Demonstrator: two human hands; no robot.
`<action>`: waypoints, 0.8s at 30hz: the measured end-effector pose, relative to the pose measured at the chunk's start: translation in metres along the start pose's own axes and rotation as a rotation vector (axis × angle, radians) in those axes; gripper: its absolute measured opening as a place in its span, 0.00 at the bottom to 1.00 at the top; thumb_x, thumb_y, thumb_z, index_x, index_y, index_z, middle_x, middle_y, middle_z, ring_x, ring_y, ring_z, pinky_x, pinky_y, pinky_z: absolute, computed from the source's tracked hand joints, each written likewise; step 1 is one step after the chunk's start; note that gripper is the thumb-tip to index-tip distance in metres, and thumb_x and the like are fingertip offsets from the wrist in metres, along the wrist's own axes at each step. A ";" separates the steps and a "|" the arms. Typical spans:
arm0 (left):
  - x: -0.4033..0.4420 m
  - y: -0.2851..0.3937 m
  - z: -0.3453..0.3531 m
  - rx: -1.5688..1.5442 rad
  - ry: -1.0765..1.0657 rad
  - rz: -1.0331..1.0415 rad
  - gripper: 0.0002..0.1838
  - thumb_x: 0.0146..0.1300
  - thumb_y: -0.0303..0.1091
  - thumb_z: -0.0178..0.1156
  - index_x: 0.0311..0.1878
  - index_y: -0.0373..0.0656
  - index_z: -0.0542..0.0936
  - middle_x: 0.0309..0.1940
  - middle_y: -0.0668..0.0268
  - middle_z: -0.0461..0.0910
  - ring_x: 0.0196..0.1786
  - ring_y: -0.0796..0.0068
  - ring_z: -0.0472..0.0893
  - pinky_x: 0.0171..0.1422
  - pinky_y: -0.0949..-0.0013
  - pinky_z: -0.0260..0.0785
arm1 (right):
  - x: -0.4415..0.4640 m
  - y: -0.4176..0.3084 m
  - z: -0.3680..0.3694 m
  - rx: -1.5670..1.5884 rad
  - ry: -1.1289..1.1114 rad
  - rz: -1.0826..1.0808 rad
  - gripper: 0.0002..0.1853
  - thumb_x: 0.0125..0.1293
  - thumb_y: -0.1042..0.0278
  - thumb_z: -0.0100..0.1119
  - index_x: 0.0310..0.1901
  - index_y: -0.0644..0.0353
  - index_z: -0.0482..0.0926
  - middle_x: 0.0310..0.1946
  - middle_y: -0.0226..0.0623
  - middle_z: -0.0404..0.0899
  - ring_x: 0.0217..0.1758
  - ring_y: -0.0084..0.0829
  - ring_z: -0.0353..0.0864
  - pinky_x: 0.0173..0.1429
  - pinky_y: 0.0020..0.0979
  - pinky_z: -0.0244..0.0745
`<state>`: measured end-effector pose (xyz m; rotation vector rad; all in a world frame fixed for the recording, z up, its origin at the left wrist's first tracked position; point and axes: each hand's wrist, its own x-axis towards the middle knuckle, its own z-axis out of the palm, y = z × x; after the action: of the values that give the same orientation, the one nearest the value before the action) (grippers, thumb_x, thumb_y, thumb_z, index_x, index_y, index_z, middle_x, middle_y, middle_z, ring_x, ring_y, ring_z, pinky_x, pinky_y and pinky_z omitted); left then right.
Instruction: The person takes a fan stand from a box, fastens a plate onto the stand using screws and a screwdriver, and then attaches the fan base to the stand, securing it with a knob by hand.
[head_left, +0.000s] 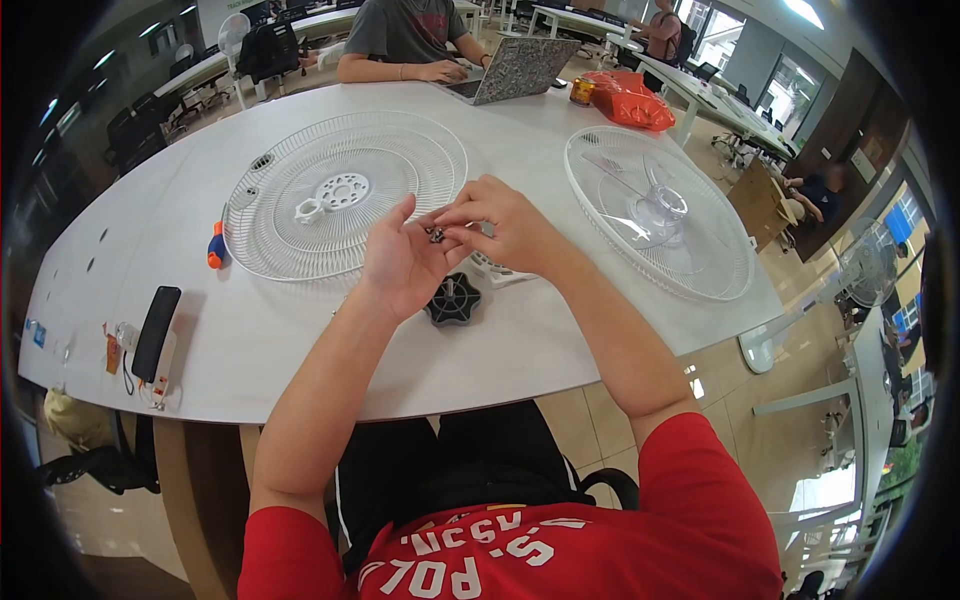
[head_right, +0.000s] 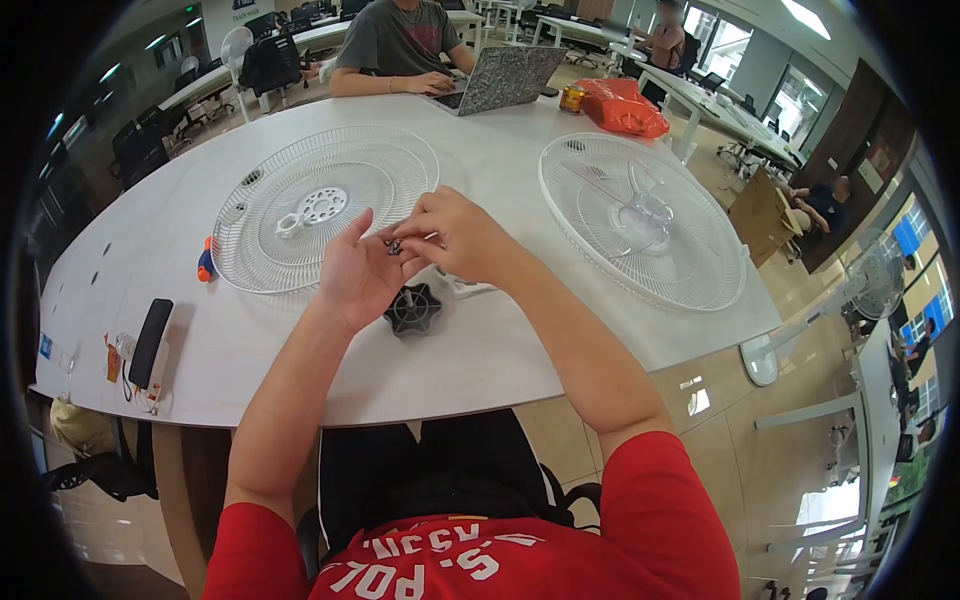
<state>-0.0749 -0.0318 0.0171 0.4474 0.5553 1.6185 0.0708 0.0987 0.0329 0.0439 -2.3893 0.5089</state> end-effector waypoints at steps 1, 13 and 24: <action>-0.001 0.000 0.001 -0.003 -0.021 -0.009 0.34 0.85 0.50 0.33 0.69 0.21 0.64 0.62 0.47 0.74 0.63 0.59 0.78 0.78 0.55 0.69 | 0.000 0.000 0.000 0.000 0.001 0.001 0.09 0.62 0.70 0.72 0.45 0.55 0.90 0.37 0.32 0.83 0.48 0.37 0.79 0.52 0.37 0.75; -0.002 0.003 0.000 -0.046 0.011 -0.006 0.34 0.85 0.49 0.35 0.74 0.23 0.60 0.70 0.41 0.69 0.72 0.50 0.75 0.77 0.54 0.71 | -0.007 0.018 -0.052 0.151 -0.146 0.378 0.09 0.63 0.65 0.74 0.42 0.58 0.90 0.35 0.29 0.87 0.37 0.22 0.79 0.45 0.30 0.73; -0.002 0.004 0.000 -0.023 0.037 0.021 0.34 0.85 0.48 0.36 0.76 0.23 0.59 0.74 0.37 0.66 0.77 0.46 0.70 0.78 0.53 0.71 | -0.021 0.045 -0.063 0.140 -0.518 0.549 0.12 0.62 0.64 0.76 0.43 0.60 0.89 0.32 0.29 0.85 0.37 0.23 0.79 0.45 0.29 0.75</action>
<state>-0.0778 -0.0338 0.0189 0.4076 0.5611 1.6546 0.1185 0.1614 0.0477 -0.4850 -2.8640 1.0207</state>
